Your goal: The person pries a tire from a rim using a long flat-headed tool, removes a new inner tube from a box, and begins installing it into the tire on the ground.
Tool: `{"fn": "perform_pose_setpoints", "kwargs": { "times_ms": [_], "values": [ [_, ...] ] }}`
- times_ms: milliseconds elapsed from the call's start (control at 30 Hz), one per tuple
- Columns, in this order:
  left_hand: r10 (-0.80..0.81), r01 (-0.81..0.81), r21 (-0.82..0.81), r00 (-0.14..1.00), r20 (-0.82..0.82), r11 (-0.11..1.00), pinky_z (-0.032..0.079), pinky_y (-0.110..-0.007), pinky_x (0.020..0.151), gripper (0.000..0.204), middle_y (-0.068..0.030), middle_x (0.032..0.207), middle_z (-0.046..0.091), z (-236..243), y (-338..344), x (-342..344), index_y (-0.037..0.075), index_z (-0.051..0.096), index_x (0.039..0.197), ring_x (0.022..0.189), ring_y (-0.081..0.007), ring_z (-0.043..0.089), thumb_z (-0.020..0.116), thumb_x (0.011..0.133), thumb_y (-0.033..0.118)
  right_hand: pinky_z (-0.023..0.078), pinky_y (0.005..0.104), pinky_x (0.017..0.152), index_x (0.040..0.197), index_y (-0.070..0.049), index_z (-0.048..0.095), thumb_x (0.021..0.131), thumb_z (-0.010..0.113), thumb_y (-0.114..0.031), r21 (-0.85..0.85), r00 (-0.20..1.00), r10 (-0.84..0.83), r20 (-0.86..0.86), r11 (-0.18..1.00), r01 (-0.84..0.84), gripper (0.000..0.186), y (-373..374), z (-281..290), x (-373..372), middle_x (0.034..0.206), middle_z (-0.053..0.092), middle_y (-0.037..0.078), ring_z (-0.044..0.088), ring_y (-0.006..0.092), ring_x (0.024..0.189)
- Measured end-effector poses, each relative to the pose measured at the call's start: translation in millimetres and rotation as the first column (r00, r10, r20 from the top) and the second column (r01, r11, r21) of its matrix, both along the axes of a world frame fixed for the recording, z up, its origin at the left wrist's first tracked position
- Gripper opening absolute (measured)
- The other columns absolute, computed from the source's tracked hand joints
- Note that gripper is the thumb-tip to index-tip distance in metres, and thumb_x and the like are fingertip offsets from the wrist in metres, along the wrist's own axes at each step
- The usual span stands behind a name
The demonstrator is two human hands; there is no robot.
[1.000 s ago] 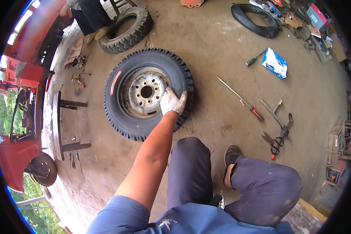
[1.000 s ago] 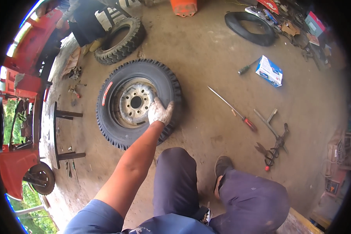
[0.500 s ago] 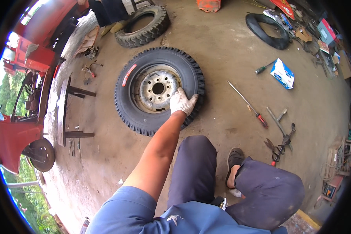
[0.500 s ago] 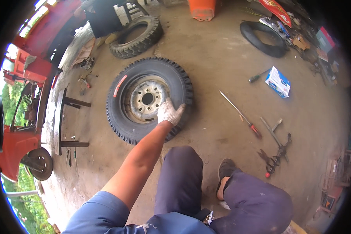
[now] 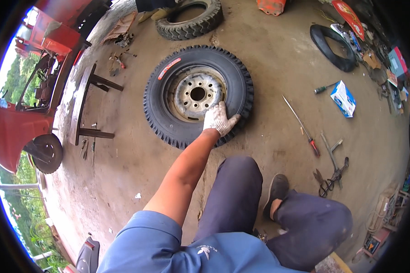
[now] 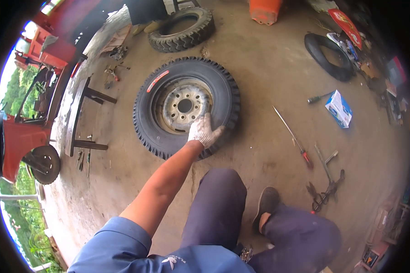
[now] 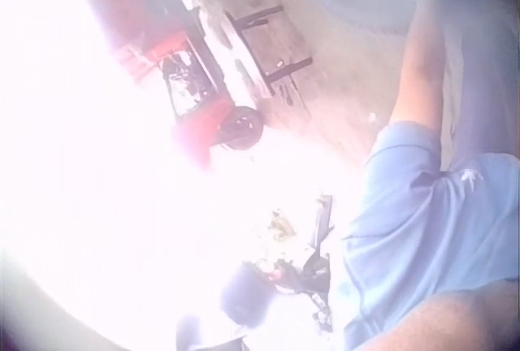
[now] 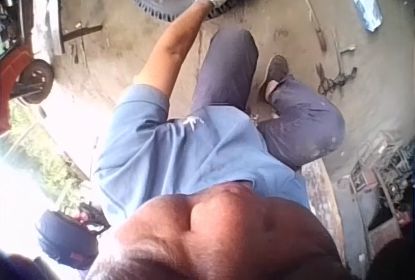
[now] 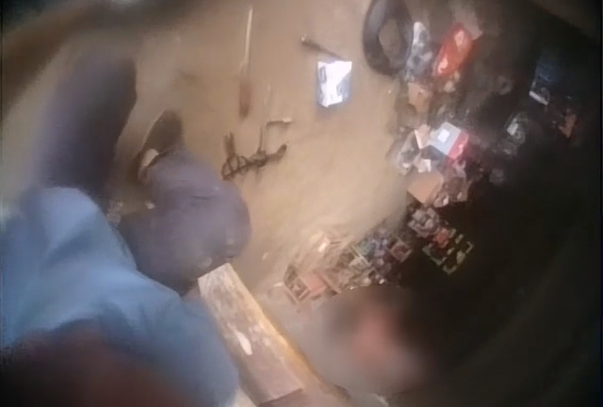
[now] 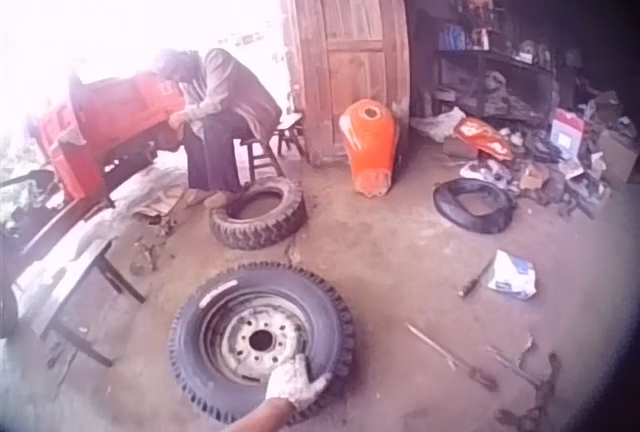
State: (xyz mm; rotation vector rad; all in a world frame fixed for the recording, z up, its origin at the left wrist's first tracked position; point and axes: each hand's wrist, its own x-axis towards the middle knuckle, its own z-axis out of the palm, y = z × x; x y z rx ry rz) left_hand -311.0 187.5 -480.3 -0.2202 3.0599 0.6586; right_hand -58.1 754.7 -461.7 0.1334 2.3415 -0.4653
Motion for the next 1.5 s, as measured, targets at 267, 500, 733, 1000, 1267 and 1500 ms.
{"fn": "perform_pose_setpoints", "kwargs": {
  "times_ms": [267,500,733,1000,1267,1500],
  "values": [
    [-0.131,0.127,0.045,0.987,0.09,0.991,0.046,-0.052,0.113,0.099,-0.0348,0.137,0.063,19,-19,51,-0.01,0.047,0.151,0.129,-0.0489,0.06,0.074,0.088,0.062,0.058,0.0553,0.085,0.126,-0.007,0.071,0.09,0.07,-0.024,0.521,0.728,0.668,-0.158,0.682,-0.513,0.04,25,128,-215,0.112,0.072,0.023,0.069,0.0459,0.101],
    [-0.565,0.571,-0.024,0.817,0.116,0.821,0.045,-0.053,0.117,0.105,-0.0347,0.14,0.061,13,-113,127,-0.013,0.047,0.151,0.132,-0.0489,0.059,0.079,0.081,0.059,0.05,0.049,0.111,0.135,-0.01,0.065,0.091,0.074,-0.024,0.16,0.026,0.692,-0.721,0.203,-0.966,0.047,-293,79,-344,0.133,0.064,0.016,0.06,0.0372,0.129],
    [-0.583,0.655,-0.222,0.749,0.315,0.722,0.045,-0.055,0.111,0.123,-0.0264,0.13,0.067,16,-165,141,-0.002,0.056,0.147,0.121,-0.044,0.063,0.079,0.057,0.078,0.051,0.053,0.109,0.145,-0.012,0.061,0.082,0.083,-0.036,0.082,0.025,0.728,-0.685,0.111,-0.99,0.071,-336,25,-322,0.156,0.052,0.017,0.05,0.04,0.143],
    [0.098,-0.038,-0.157,0.915,0.391,0.987,0.04,-0.05,0.123,0.137,-0.0338,0.152,0.053,38,23,86,-0.008,0.023,0.165,0.143,-0.0478,0.051,0.09,0.063,0.054,0.028,0.0613,0.124,0.113,-0.026,0.084,0.097,0.059,-0.049,0.266,-0.111,0.705,-0.7,0.114,-0.957,0.037,-437,-19,-396,0.127,0.076,0.0,0.053,0.0285,0.144],
    [0.123,-0.027,-0.211,0.88,0.458,0.977,0.041,-0.049,0.123,0.142,-0.0322,0.157,0.05,46,30,92,-0.005,0.024,0.166,0.146,-0.0451,0.049,0.093,0.057,0.053,0.017,0.0671,0.128,0.128,-0.007,0.079,0.097,0.059,-0.034,0.166,0.09,0.71,-0.699,0.283,-0.945,0.046,-421,-12,-358,0.14,0.07,0.014,0.049,0.0355,0.147],
    [-0.162,0.372,-0.171,0.712,0.683,0.912,0.015,-0.061,0.133,0.151,-0.0231,0.16,0.047,46,-14,140,0.002,0.03,0.166,0.153,-0.0423,0.04,0.095,0.046,0.069,0.03,0.0612,0.124,0.128,-0.003,0.076,0.09,0.071,-0.049,-0.035,0.221,0.599,-0.77,0.306,-0.951,0.06,-339,-11,-279,0.13,0.068,0.02,0.054,0.0424,0.136]
  ]
}}
